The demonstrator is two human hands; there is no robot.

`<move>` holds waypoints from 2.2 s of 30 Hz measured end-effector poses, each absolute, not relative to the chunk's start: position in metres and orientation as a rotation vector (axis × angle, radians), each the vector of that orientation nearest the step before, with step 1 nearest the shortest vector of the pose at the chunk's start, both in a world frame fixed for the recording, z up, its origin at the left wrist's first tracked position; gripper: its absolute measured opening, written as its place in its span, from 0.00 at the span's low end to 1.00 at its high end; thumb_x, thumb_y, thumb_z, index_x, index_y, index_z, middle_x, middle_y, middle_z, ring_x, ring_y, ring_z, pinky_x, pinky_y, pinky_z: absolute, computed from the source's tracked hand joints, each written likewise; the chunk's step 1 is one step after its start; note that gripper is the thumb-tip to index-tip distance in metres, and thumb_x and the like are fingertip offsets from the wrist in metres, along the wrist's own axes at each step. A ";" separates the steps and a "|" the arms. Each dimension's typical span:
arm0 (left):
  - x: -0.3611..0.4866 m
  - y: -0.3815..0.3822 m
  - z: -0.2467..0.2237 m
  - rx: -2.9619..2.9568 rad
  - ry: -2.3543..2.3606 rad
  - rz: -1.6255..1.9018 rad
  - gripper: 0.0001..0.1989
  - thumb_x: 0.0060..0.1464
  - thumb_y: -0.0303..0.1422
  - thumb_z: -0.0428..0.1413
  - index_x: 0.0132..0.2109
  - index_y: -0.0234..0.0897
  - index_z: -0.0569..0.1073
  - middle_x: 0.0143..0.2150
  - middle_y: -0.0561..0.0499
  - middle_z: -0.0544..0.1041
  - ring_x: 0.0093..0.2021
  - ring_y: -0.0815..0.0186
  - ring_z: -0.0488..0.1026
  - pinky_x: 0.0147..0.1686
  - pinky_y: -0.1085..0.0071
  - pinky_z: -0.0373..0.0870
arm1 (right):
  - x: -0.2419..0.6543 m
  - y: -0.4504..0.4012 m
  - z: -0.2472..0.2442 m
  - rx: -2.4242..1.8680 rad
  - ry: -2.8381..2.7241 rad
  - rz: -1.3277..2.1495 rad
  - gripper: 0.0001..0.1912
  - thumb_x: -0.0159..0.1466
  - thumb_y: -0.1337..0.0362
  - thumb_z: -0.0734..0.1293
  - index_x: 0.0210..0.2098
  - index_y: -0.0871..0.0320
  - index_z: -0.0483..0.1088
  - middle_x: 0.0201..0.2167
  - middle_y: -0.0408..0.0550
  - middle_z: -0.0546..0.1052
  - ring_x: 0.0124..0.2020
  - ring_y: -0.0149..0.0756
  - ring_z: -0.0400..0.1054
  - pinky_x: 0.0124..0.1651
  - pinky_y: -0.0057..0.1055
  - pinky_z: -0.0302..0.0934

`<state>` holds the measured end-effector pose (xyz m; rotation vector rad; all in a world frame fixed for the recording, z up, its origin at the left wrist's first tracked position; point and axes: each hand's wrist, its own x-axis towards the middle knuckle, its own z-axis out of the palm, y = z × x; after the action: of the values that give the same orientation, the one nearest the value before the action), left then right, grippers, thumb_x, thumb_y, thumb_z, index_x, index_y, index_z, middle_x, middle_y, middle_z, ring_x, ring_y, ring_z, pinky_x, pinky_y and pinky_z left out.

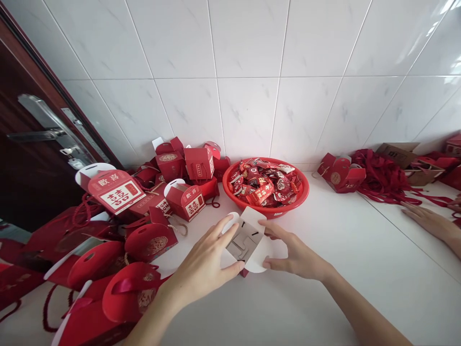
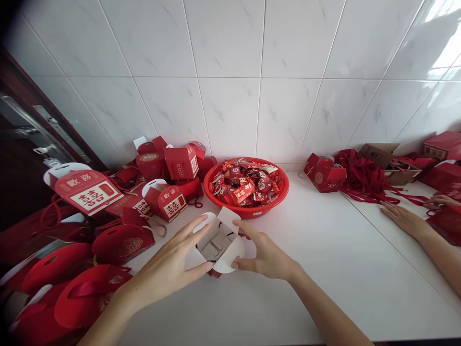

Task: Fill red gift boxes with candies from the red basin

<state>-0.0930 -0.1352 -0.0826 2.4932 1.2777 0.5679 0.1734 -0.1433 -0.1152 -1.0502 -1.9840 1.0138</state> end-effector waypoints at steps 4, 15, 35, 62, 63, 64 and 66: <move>-0.094 -0.138 -0.090 2.471 1.270 0.666 0.41 0.54 0.35 0.63 0.72 0.43 0.58 0.73 0.43 0.60 0.70 0.49 0.61 0.64 0.54 0.67 | 0.168 -0.145 -0.124 -1.044 -1.905 1.059 0.50 0.58 0.53 0.76 0.72 0.49 0.50 0.60 0.54 0.74 0.58 0.48 0.69 0.62 0.53 0.62; -0.108 -0.120 -0.093 1.786 1.146 0.762 0.39 0.46 0.42 0.68 0.66 0.41 0.70 0.68 0.43 0.68 0.68 0.47 0.64 0.65 0.51 0.65 | 0.157 -0.175 -0.132 -1.238 -1.734 1.033 0.54 0.56 0.50 0.77 0.74 0.49 0.47 0.61 0.55 0.72 0.57 0.50 0.70 0.62 0.54 0.64; -0.070 -0.080 -0.104 1.381 0.946 0.806 0.27 0.43 0.41 0.68 0.52 0.39 0.79 0.56 0.43 0.79 0.55 0.50 0.76 0.53 0.57 0.72 | 0.197 -0.171 -0.127 -1.292 -1.738 0.740 0.47 0.56 0.44 0.75 0.69 0.49 0.58 0.59 0.55 0.73 0.52 0.49 0.72 0.56 0.49 0.69; 0.014 0.050 -0.064 2.642 1.355 0.653 0.16 0.59 0.27 0.57 0.53 0.42 0.79 0.58 0.45 0.77 0.59 0.52 0.71 0.58 0.57 0.69 | 0.228 0.006 -0.085 -1.492 -1.416 0.594 0.08 0.53 0.59 0.69 0.30 0.57 0.73 0.25 0.45 0.77 0.30 0.40 0.71 0.33 0.33 0.63; 0.015 0.051 -0.066 2.633 1.389 0.692 0.15 0.59 0.27 0.57 0.53 0.41 0.80 0.58 0.44 0.76 0.59 0.51 0.71 0.58 0.55 0.69 | 0.229 0.007 -0.086 -1.466 -1.375 0.592 0.08 0.52 0.59 0.68 0.29 0.57 0.72 0.26 0.45 0.77 0.30 0.39 0.71 0.33 0.33 0.63; 0.016 0.051 -0.067 2.625 1.416 0.730 0.15 0.60 0.28 0.57 0.52 0.40 0.80 0.58 0.43 0.76 0.59 0.50 0.71 0.58 0.53 0.69 | 0.229 0.008 -0.086 -1.442 -1.339 0.591 0.09 0.52 0.58 0.68 0.27 0.57 0.71 0.26 0.46 0.77 0.30 0.38 0.71 0.33 0.33 0.63; 0.017 0.049 -0.069 2.618 1.444 0.799 0.13 0.59 0.29 0.59 0.51 0.39 0.81 0.59 0.42 0.76 0.60 0.48 0.70 0.59 0.51 0.68 | 0.229 0.009 -0.088 -1.406 -1.286 0.597 0.09 0.51 0.57 0.68 0.25 0.57 0.70 0.26 0.46 0.77 0.30 0.38 0.70 0.33 0.32 0.63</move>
<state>0.0165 0.0495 -0.0695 2.6177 1.4440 0.7986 0.2291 0.0091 -0.0877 -1.4065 -1.2856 0.5968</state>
